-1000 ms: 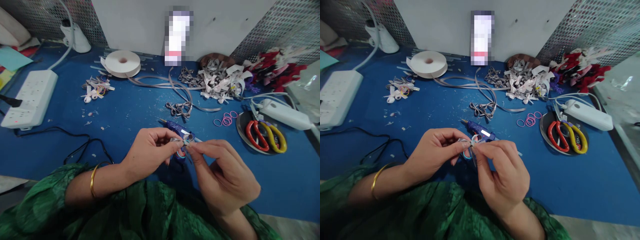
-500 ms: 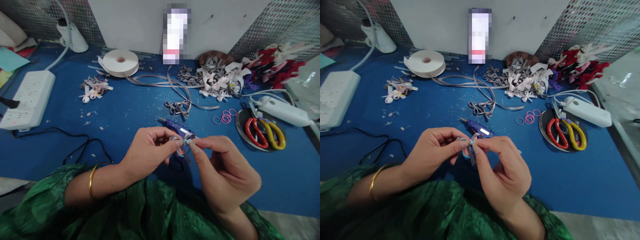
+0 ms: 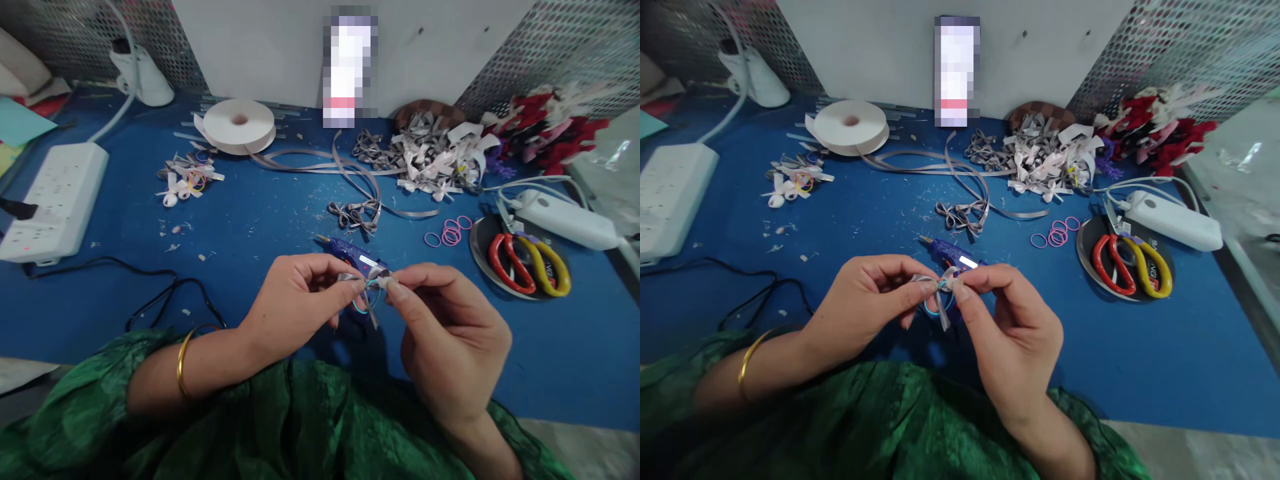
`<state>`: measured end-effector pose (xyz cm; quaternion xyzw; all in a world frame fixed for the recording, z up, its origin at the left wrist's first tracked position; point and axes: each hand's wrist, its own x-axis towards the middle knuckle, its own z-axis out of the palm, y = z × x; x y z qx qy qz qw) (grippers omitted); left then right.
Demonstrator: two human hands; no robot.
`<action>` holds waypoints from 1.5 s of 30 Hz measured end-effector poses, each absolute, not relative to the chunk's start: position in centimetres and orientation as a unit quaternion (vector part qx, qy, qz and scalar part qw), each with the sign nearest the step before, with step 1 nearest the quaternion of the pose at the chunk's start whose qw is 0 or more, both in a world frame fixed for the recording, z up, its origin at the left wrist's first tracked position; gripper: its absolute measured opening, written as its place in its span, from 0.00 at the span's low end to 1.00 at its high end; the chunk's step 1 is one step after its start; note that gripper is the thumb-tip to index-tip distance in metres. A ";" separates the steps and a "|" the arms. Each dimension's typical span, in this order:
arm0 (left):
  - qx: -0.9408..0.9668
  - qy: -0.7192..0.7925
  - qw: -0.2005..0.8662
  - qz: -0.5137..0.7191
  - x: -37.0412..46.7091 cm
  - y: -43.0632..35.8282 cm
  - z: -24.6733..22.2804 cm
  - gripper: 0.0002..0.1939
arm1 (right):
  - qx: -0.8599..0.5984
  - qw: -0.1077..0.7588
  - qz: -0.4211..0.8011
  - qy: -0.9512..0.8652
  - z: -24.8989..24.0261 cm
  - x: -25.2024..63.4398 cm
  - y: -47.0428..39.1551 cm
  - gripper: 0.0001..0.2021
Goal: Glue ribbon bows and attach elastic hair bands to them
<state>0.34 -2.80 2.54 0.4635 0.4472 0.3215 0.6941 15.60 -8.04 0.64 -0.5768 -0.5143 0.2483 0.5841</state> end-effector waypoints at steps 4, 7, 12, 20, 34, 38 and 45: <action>0.464 0.448 0.694 0.321 0.3 -2.8 2.7 0.03 | -0.568 0.574 0.201 -0.555 0.8 15.4 -8.1 0.08; 0.468 0.449 0.689 0.324 0.3 -2.8 2.7 0.03 | -0.561 0.546 0.169 -0.600 1.0 15.4 -8.2 0.09; 0.476 0.448 0.685 0.321 0.4 -2.7 2.7 0.03 | -0.560 0.501 0.109 -0.651 0.9 16.0 -8.4 0.13; 0.490 0.454 0.674 0.315 0.4 -2.8 2.9 0.03 | -0.564 0.517 0.138 -0.629 1.0 15.8 -8.4 0.11; 0.471 0.471 0.671 0.326 0.4 -2.8 2.8 0.02 | -0.553 0.590 0.232 -0.540 0.8 15.5 -8.3 0.08; 0.480 0.473 0.667 0.318 0.5 -2.9 2.9 0.03 | -0.553 0.548 0.186 -0.599 0.9 15.5 -8.4 0.09; 0.489 0.475 0.662 0.312 0.5 -3.0 2.9 0.03 | -0.543 0.522 0.142 -0.642 0.7 15.7 -8.4 0.12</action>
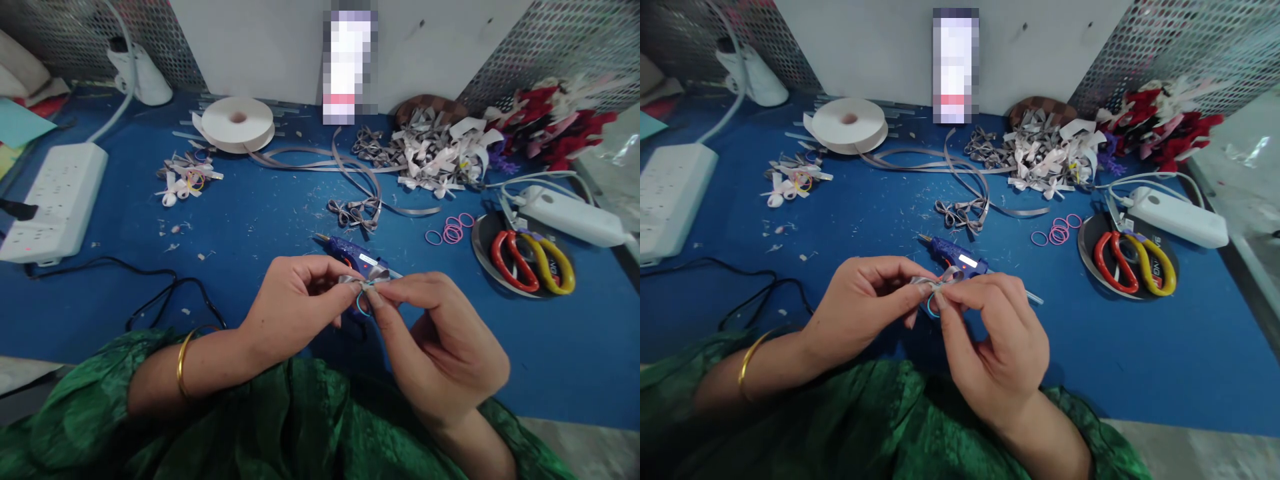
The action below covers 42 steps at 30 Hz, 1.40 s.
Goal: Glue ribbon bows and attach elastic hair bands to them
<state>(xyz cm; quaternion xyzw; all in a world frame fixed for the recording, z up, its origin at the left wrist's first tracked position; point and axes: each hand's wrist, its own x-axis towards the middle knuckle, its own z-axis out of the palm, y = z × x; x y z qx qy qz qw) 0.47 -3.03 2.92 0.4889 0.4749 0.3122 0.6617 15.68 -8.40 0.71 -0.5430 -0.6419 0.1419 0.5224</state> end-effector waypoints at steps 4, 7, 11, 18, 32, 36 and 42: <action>0.476 0.478 0.666 0.318 0.4 -2.9 2.9 0.02 | -0.538 0.596 0.256 -0.538 0.8 15.7 -8.2 0.09; 0.472 0.480 0.667 0.319 0.5 -2.8 3.0 0.02 | -0.535 0.618 0.255 -0.517 0.8 15.6 -8.1 0.09; 0.475 0.475 0.670 0.316 0.5 -2.9 2.9 0.02 | -0.544 0.589 0.196 -0.565 0.8 15.4 -8.2 0.09; 0.496 0.477 0.652 0.318 0.5 -3.0 2.9 0.03 | -0.549 0.512 0.135 -0.646 0.7 15.8 -8.2 0.11; 0.535 0.465 0.625 0.326 0.6 -3.3 2.8 0.06 | -0.556 0.572 0.257 -0.546 0.9 15.3 -8.2 0.08; 0.562 0.461 0.601 0.331 0.6 -3.3 3.0 0.04 | -0.559 0.564 0.260 -0.550 1.1 15.3 -8.2 0.08; 0.613 0.483 0.534 0.326 0.8 -3.3 3.1 0.04 | -0.569 0.551 0.284 -0.540 1.2 15.5 -8.3 0.07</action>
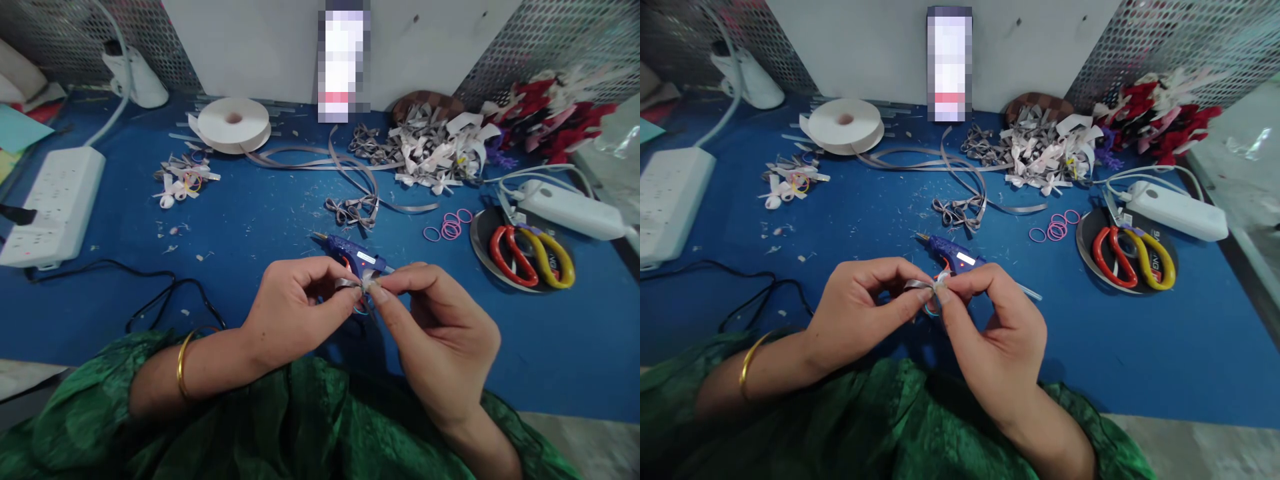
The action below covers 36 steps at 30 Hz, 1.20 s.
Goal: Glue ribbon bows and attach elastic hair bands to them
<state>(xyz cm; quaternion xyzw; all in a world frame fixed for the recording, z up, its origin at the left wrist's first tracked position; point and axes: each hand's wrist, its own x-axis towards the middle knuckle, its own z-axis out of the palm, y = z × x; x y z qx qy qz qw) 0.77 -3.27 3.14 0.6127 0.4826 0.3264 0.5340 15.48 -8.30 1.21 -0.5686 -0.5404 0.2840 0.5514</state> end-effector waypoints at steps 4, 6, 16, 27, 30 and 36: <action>0.619 0.483 0.522 0.332 0.8 -3.3 3.0 0.04 | -0.569 0.555 0.288 -0.534 1.1 15.7 -8.2 0.06; 0.612 0.486 0.527 0.334 0.8 -3.2 3.0 0.04 | -0.567 0.570 0.283 -0.523 1.0 15.8 -8.2 0.06; 0.624 0.493 0.510 0.328 0.7 -3.1 3.2 0.05 | -0.563 0.553 0.190 -0.584 0.9 15.6 -8.3 0.09; 0.599 0.486 0.544 0.330 0.6 -3.2 2.9 0.04 | -0.557 0.564 0.189 -0.579 0.9 15.7 -8.1 0.08; 0.590 0.478 0.555 0.339 0.6 -3.1 3.0 0.04 | -0.547 0.613 0.202 -0.532 0.9 15.5 -8.0 0.08; 0.614 0.483 0.528 0.334 0.7 -3.1 3.1 0.05 | -0.557 0.571 0.173 -0.578 0.7 15.5 -8.1 0.09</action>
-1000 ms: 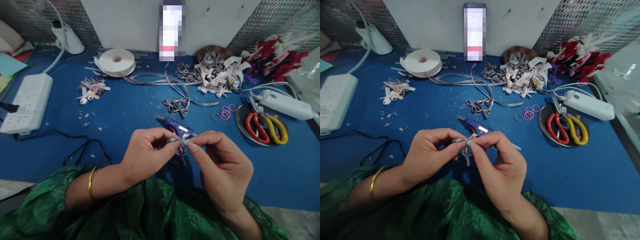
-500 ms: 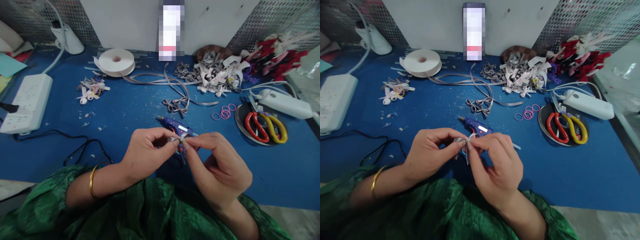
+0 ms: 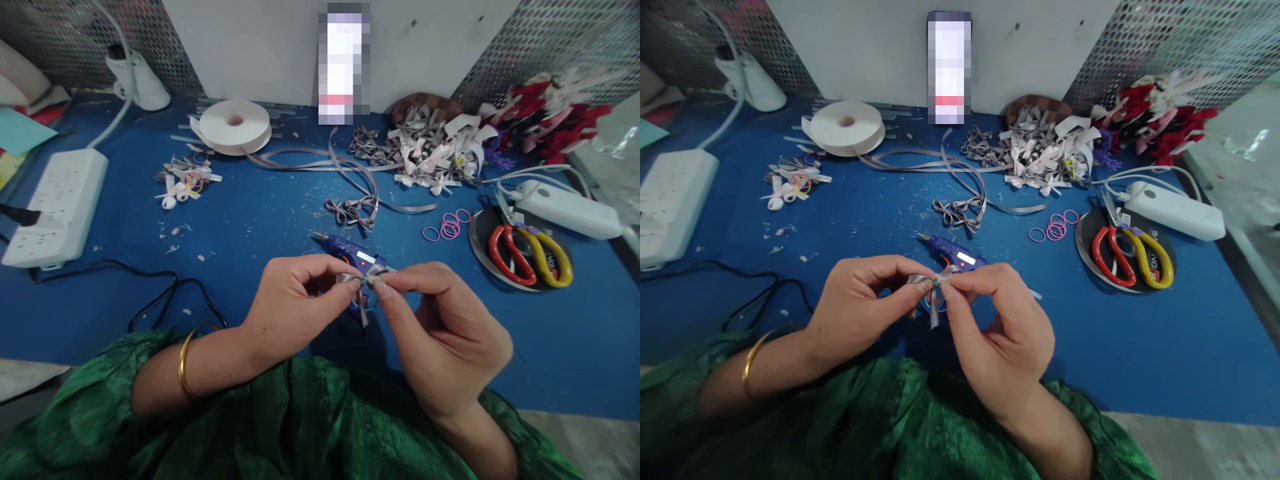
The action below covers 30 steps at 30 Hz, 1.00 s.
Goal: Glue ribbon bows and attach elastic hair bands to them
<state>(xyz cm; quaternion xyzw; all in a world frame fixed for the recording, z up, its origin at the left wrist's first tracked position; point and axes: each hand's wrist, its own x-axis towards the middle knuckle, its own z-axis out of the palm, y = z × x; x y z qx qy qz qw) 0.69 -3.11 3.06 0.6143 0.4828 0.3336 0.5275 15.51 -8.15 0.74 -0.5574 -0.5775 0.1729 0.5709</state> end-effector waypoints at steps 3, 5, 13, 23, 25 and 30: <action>0.629 0.487 0.508 0.329 0.6 -3.2 3.1 0.05 | -0.554 0.541 0.147 -0.615 0.7 15.7 -8.2 0.10; 0.631 0.487 0.506 0.330 0.5 -3.2 3.0 0.05 | -0.549 0.522 0.116 -0.642 0.7 15.9 -8.3 0.12; 0.607 0.487 0.526 0.343 0.6 -3.2 2.7 0.05 | -0.546 0.559 0.115 -0.614 0.8 15.7 -8.2 0.10; 0.619 0.484 0.502 0.361 0.7 -3.4 2.7 0.05 | -0.550 0.590 0.168 -0.566 0.8 15.4 -8.3 0.09; 0.628 0.484 0.489 0.363 0.7 -3.4 2.6 0.05 | -0.545 0.581 0.171 -0.580 0.7 15.4 -8.3 0.10; 0.638 0.485 0.472 0.367 0.6 -3.5 2.4 0.05 | -0.544 0.556 0.162 -0.607 0.7 15.6 -8.4 0.11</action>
